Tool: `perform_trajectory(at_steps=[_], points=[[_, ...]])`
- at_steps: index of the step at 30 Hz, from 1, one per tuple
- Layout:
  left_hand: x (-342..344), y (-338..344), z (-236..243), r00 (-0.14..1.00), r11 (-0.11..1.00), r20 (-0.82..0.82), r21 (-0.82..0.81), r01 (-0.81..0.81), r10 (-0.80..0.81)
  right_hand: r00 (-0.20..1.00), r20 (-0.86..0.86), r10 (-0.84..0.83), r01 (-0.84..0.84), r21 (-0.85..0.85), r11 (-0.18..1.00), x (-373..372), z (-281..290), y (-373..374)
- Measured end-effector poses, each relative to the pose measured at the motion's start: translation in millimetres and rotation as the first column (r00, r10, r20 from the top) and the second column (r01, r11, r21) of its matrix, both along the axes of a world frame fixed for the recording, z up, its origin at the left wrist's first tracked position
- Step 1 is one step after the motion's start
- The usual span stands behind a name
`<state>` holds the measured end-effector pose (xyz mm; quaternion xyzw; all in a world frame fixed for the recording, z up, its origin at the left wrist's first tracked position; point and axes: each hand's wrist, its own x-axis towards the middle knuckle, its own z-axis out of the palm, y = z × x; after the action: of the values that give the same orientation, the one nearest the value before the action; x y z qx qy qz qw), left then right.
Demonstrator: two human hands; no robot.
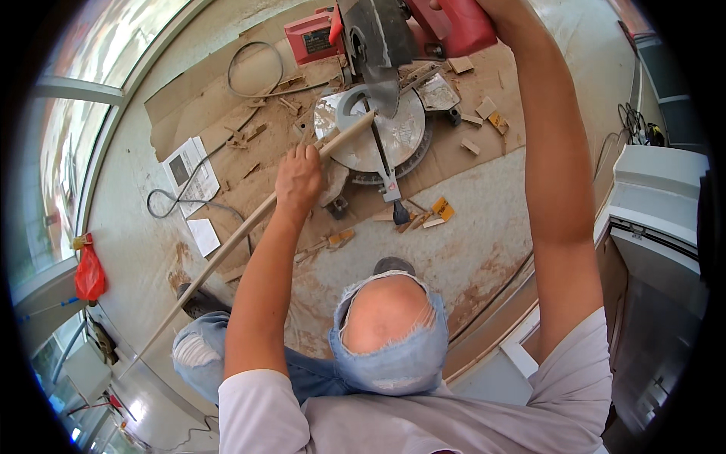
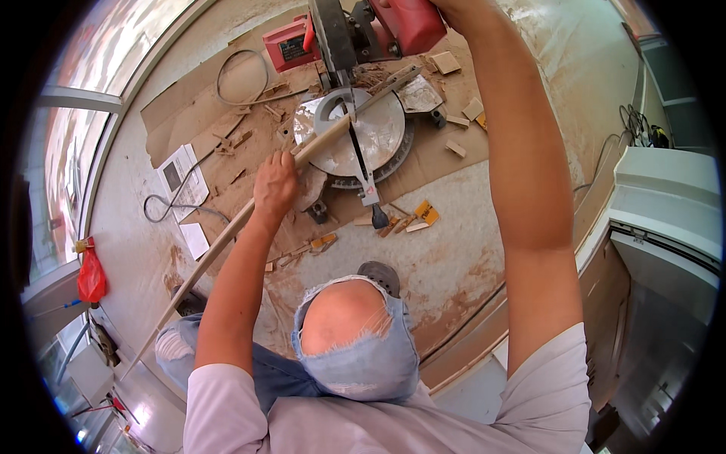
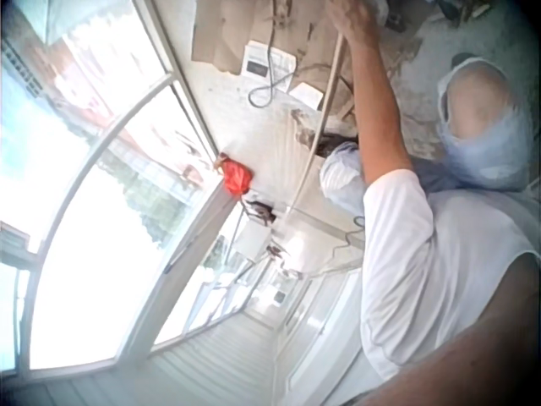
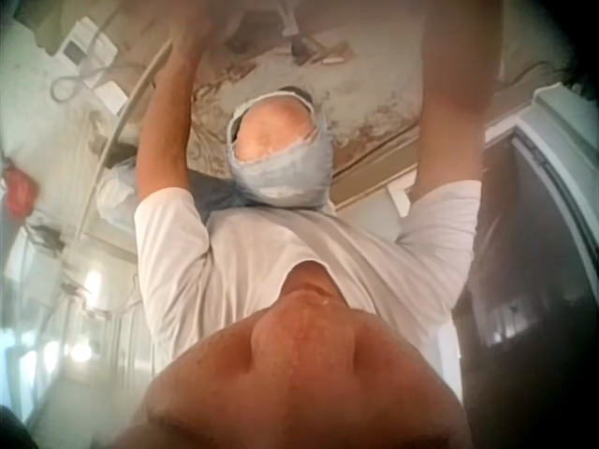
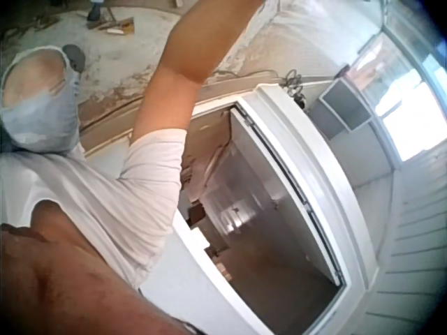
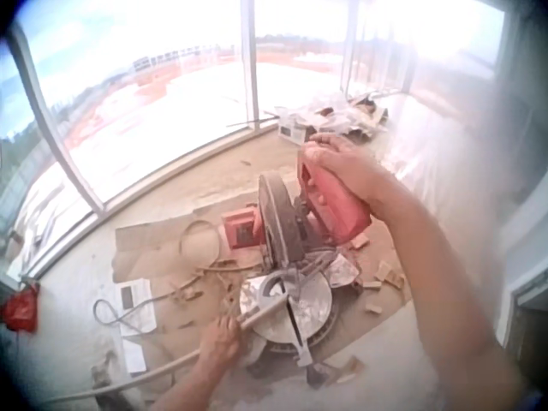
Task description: The person measures and cuts wooden trim pieces using a miter saw, then fits them into the corner of a room. They handle the trim, a utility knife, and the saw to prepare and install the baseboard sections.
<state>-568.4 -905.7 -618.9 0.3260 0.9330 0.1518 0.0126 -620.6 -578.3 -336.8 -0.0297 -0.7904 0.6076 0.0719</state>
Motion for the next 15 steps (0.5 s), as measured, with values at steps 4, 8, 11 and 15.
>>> perform_trajectory(at_steps=[4,8,11,15], points=[[-3,9,0,1.0,1.0,-0.012,0.016,0.025,-0.025,0.999,-0.035,0.029,-0.031,-0.063,0.998,-16,-1,21],[2,-3,1,1.0,1.0,-0.028,0.006,-0.008,0.008,0.922,-0.195,-0.335,0.348,0.035,0.937,11,-58,36],[2,-5,-2,1.0,1.0,-0.015,0.007,-0.015,0.015,0.812,-0.156,-0.563,0.584,0.166,0.795,86,-147,12],[-4,6,2,1.0,0.999,0.0,0.033,-0.011,0.011,0.84,0.498,-0.215,0.028,0.356,0.934,213,-302,-48]])
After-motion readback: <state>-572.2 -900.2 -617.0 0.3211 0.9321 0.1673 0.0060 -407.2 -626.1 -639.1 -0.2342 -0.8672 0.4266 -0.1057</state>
